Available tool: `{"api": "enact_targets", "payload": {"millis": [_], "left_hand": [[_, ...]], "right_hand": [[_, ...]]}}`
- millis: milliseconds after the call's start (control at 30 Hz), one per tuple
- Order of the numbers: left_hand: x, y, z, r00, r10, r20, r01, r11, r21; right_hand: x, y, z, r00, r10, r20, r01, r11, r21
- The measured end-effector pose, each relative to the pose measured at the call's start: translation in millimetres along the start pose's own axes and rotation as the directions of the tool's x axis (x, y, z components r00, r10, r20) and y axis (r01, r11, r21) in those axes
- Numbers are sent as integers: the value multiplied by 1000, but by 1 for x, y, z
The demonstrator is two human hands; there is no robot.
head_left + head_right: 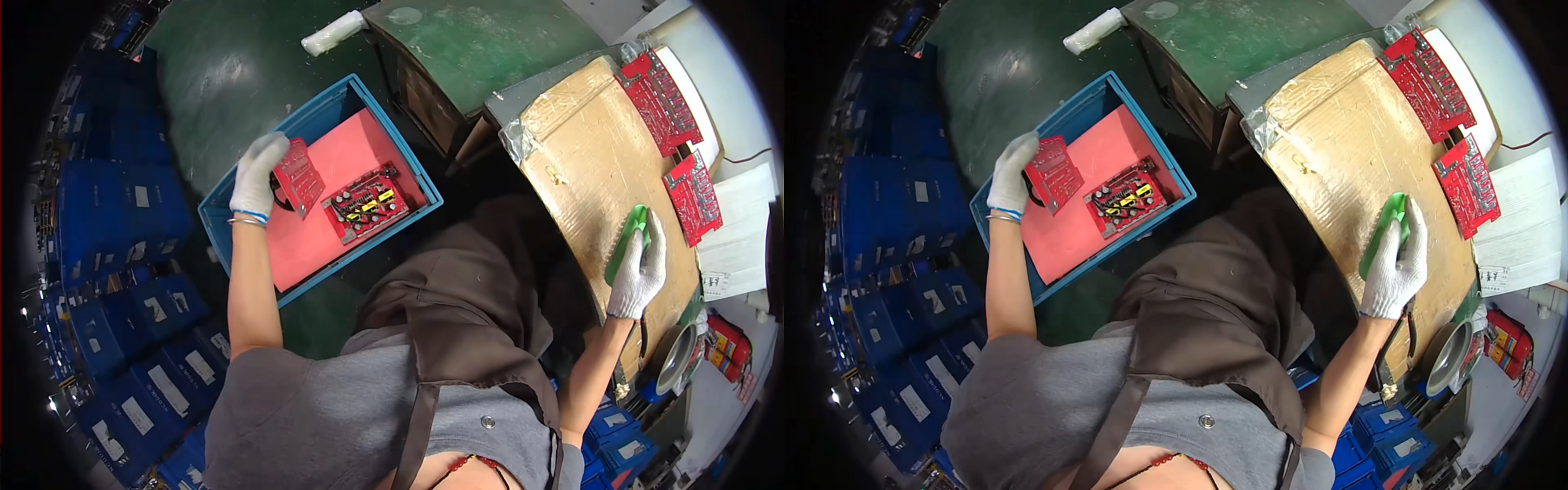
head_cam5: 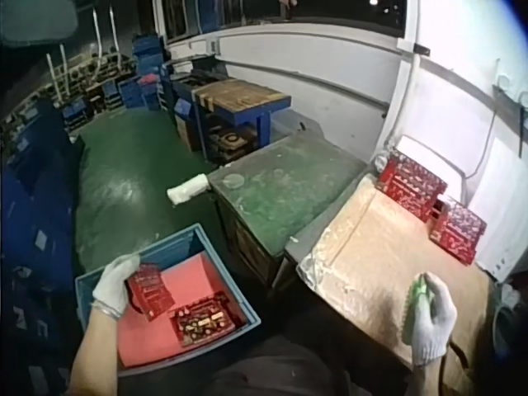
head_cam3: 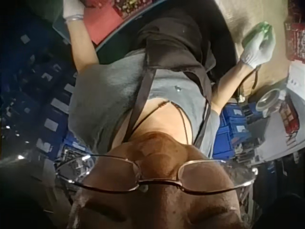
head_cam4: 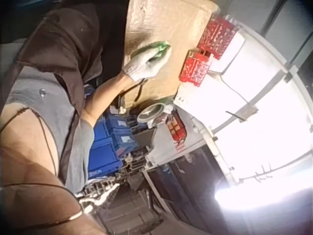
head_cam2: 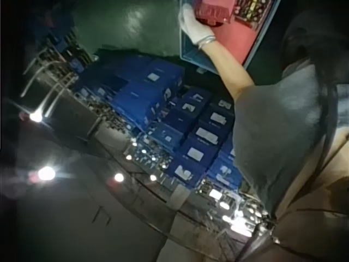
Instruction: Cleaning and trimming electronic circuit boards in a factory production area.
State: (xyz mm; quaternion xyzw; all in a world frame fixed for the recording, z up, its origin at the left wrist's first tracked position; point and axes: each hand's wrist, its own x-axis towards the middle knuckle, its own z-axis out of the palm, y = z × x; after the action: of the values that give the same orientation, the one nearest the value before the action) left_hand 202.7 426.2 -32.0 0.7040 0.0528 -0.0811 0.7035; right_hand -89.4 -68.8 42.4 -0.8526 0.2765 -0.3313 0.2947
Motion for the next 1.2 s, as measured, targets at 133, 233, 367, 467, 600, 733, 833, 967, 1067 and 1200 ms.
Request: {"api": "enact_targets", "payload": {"millis": [133,233,367,467,600,733,833,967,1067,1200], "left_hand": [[-17,18,27,815,248,523,-567,525,635],[-15,22,59,426,-121,897,-902,18,431],[23,-4,57,-42,-509,860,-988,-105,-111],[52,-30,53,-166,-494,853,-970,-74,-231],[70,-49,43,-127,-547,827,-957,-151,-247],[61,-88,22,119,-588,800,-980,59,189],[57,-90,32,122,-394,911,-978,108,178],[37,-48,74,359,-210,909,-927,28,373],[14,4,151,179,410,894,-979,160,123],[-11,64,293,147,648,747,-969,247,-24]], "right_hand": [[-3,-1,1,999,12,52,-12,1000,1],[-4,-8,4,998,-11,69,14,998,-55],[-10,-18,5,997,-55,56,60,994,-94],[-17,-28,-3,997,-60,40,65,988,-138],[-25,-25,-10,999,-42,15,44,987,-155],[-26,-18,-21,999,-50,-16,46,982,-183],[-28,-6,-43,996,-14,-89,3,992,-128],[-23,12,-69,979,-126,-158,79,959,-273],[-30,16,-78,971,123,-204,-175,948,-264],[-38,39,-135,917,228,-327,-327,899,-291]]}}
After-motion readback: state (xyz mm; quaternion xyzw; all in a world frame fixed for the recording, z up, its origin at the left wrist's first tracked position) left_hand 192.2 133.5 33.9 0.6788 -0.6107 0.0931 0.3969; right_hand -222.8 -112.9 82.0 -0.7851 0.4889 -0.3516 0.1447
